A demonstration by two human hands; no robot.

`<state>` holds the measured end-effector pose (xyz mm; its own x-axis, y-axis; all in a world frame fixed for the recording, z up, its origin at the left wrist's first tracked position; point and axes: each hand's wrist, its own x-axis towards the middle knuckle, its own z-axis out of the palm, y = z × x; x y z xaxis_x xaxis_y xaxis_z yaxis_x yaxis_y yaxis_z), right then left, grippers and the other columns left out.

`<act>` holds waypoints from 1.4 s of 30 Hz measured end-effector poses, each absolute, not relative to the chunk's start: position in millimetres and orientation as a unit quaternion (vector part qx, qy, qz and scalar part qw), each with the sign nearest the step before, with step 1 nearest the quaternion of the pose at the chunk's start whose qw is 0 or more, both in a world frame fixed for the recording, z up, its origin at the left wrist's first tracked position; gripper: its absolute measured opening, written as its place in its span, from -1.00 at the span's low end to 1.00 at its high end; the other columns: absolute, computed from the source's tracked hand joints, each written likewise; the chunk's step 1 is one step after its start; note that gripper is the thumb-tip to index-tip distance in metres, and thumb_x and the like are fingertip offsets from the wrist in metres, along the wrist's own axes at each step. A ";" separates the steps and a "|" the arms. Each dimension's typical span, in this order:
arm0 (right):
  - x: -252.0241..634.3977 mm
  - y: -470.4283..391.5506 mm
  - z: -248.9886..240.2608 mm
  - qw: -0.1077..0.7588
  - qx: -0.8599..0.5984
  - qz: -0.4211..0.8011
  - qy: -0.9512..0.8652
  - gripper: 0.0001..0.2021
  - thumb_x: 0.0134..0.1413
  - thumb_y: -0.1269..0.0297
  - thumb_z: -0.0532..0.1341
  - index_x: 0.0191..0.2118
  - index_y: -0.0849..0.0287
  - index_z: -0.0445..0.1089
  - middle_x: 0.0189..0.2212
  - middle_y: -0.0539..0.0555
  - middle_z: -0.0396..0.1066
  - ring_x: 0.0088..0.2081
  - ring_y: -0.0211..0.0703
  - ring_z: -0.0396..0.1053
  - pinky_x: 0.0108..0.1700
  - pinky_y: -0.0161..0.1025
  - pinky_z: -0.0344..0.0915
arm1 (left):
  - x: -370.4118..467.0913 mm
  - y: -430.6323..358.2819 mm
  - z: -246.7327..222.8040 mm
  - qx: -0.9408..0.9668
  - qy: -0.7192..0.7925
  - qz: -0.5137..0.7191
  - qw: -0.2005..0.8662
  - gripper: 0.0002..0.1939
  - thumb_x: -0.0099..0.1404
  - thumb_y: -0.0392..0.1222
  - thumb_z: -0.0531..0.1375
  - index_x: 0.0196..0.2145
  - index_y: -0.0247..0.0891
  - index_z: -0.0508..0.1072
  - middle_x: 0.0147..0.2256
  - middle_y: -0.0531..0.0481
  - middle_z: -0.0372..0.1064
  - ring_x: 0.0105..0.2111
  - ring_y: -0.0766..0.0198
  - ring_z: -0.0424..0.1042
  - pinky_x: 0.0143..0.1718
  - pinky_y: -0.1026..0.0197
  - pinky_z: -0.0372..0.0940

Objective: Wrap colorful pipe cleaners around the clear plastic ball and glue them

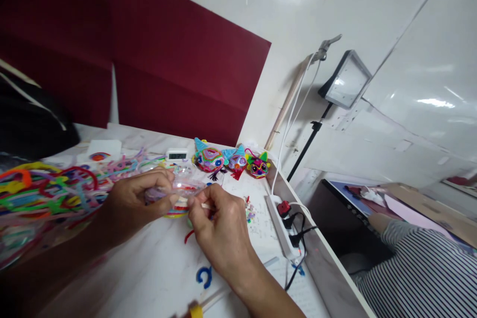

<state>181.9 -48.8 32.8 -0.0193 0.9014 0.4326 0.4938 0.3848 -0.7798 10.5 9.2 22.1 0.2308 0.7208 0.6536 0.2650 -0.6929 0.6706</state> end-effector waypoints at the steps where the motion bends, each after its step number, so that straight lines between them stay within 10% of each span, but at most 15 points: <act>1: 181.7 -48.5 32.3 0.481 -0.511 0.210 -0.681 -0.81 0.20 0.22 0.19 -0.41 0.15 0.31 -0.62 -0.11 0.23 -0.60 -0.36 0.10 -0.54 -0.38 0.02 | 10.9 9.3 21.8 0.753 0.326 0.530 0.214 -0.82 0.13 -0.26 0.17 -0.60 -0.22 0.28 -0.52 0.08 0.24 -0.40 0.24 0.31 -0.33 0.20 0.20; 42: 177.1 -36.1 30.2 0.554 -0.479 0.320 -0.600 -0.78 0.03 0.18 0.27 -0.48 0.16 0.27 -0.62 -0.12 0.17 -0.57 -0.35 0.04 -0.53 -0.35 -0.01 | 6.4 11.6 17.6 0.693 0.388 0.513 0.327 -0.81 0.10 -0.14 0.19 -0.58 -0.22 0.30 -0.53 0.09 0.21 -0.37 0.23 0.32 -0.46 0.29 0.14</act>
<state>177.1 -36.1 30.2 0.0737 0.9305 0.3588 0.2200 0.3357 -0.9159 6.4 11.6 17.6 0.1739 0.8722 0.4572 0.2023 -0.4860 0.8502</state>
